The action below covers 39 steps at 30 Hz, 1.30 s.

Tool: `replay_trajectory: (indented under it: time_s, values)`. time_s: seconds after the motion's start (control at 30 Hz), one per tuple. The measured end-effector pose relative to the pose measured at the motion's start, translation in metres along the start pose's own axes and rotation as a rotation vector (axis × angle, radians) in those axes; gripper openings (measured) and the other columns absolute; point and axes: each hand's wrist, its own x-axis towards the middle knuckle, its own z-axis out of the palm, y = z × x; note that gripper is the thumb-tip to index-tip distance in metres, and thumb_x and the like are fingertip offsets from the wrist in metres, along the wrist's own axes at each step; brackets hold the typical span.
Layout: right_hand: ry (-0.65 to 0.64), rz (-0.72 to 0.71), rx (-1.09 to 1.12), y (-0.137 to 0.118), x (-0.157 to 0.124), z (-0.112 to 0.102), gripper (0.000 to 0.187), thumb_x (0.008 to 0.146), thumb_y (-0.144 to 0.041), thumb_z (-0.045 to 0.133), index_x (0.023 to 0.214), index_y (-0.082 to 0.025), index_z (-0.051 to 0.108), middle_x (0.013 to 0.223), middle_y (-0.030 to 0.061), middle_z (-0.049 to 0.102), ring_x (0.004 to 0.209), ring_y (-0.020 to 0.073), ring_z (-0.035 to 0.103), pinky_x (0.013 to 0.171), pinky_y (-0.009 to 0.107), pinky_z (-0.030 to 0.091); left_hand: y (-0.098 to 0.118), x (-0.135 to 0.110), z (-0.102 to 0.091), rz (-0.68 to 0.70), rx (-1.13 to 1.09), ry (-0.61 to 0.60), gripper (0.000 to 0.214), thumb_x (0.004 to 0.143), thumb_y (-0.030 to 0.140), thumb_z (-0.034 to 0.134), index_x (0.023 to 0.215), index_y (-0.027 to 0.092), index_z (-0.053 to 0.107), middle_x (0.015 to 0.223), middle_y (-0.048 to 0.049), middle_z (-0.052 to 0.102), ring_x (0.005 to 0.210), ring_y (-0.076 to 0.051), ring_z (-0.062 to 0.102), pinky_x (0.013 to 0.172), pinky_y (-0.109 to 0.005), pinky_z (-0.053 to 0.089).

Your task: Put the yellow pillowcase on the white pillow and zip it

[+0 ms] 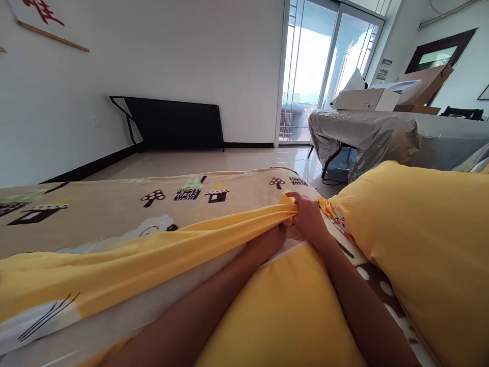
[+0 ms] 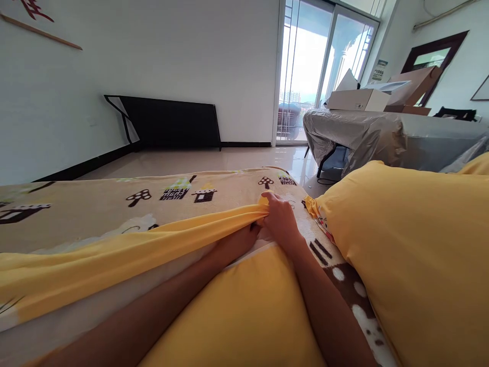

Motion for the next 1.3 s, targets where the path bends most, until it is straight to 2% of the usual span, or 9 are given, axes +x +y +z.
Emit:
replay_trajectory:
  time_s: [0.2,0.37,0.5,0.7,0.83,1.0,1.13,1.2,1.3]
  values:
    - [-0.007,0.046,-0.099,-0.002,-0.001,0.000,0.037,0.063,-0.005,0.043,0.089,-0.017,0.067,0.087,0.0075,0.063,0.080,0.0191,0.054,0.072,0.028,0.038,0.001,-0.002,0.000,-0.015,-0.042,0.060,0.041,0.091,0.029,0.035,0.127,0.019,0.050,0.136,-0.0060,0.051,0.126,-0.021,0.044,0.113,-0.041,0.028]
    - [0.057,-0.025,0.074,-0.001,0.000,-0.001,0.039,0.056,-0.005,0.041,0.083,-0.019,0.067,0.088,0.0049,0.061,0.083,0.0165,0.054,0.073,0.026,0.040,0.008,-0.006,-0.001,0.040,0.016,0.049,0.043,0.089,0.029,0.041,0.130,0.017,0.049,0.138,-0.0078,0.049,0.129,-0.022,0.041,0.113,-0.041,0.026]
    - [0.059,-0.013,0.201,-0.002,0.000,-0.002,0.037,0.055,-0.007,0.041,0.080,-0.019,0.066,0.081,0.0022,0.065,0.077,0.0157,0.056,0.069,0.024,0.040,0.016,-0.009,-0.005,0.176,0.034,-0.072,0.030,0.088,0.028,0.043,0.110,0.020,0.063,0.130,-0.0057,0.056,0.123,-0.022,0.048,0.108,-0.037,0.033]
    - [0.044,0.078,0.325,0.001,0.003,-0.002,0.036,0.052,-0.009,0.040,0.077,-0.018,0.065,0.072,-0.0007,0.066,0.071,0.0149,0.058,0.066,0.023,0.040,0.019,-0.010,-0.006,0.339,0.063,-0.283,0.033,0.092,0.035,0.035,0.099,0.018,0.063,0.119,-0.0092,0.061,0.110,-0.023,0.054,0.099,-0.038,0.041]
    - [0.047,0.104,0.356,0.004,0.004,-0.001,0.037,0.051,-0.011,0.039,0.076,-0.018,0.066,0.070,-0.0009,0.065,0.067,0.0145,0.057,0.064,0.024,0.039,0.013,-0.003,-0.004,0.294,-0.012,-0.384,0.024,0.089,0.032,0.041,0.095,0.019,0.061,0.115,-0.0063,0.062,0.108,-0.020,0.055,0.100,-0.036,0.040]
    - [0.031,0.099,0.301,0.006,0.004,-0.001,0.034,0.050,-0.012,0.040,0.073,-0.017,0.065,0.069,0.0001,0.066,0.068,0.0147,0.056,0.065,0.024,0.039,-0.002,0.008,0.001,0.160,-0.051,-0.310,0.031,0.085,0.023,0.043,0.111,0.015,0.058,0.126,-0.0110,0.057,0.117,-0.023,0.051,0.104,-0.039,0.038]
    - [0.003,0.061,0.288,0.006,0.004,-0.002,0.033,0.053,-0.012,0.042,0.075,-0.018,0.065,0.071,-0.0002,0.067,0.069,0.0147,0.057,0.067,0.024,0.038,-0.008,0.007,0.006,0.098,-0.125,-0.137,0.038,0.088,0.026,0.040,0.120,0.017,0.058,0.141,-0.0058,0.046,0.130,-0.021,0.040,0.114,-0.037,0.025]
    - [0.004,0.046,0.300,0.005,0.004,-0.004,0.033,0.053,-0.012,0.041,0.075,-0.018,0.065,0.071,-0.0007,0.066,0.070,0.0143,0.056,0.067,0.024,0.038,-0.007,0.004,0.007,0.189,-0.194,-0.107,0.036,0.086,0.022,0.042,0.116,0.018,0.062,0.135,-0.0047,0.052,0.124,-0.020,0.046,0.112,-0.036,0.029]
    - [-0.007,0.055,0.324,0.005,0.004,-0.005,0.034,0.053,-0.011,0.040,0.075,-0.018,0.065,0.068,-0.0022,0.065,0.066,0.0130,0.055,0.064,0.023,0.037,-0.001,-0.001,0.008,0.423,-0.205,-0.131,0.030,0.085,0.016,0.044,0.101,0.020,0.069,0.122,-0.0022,0.062,0.114,-0.018,0.053,0.106,-0.032,0.035]
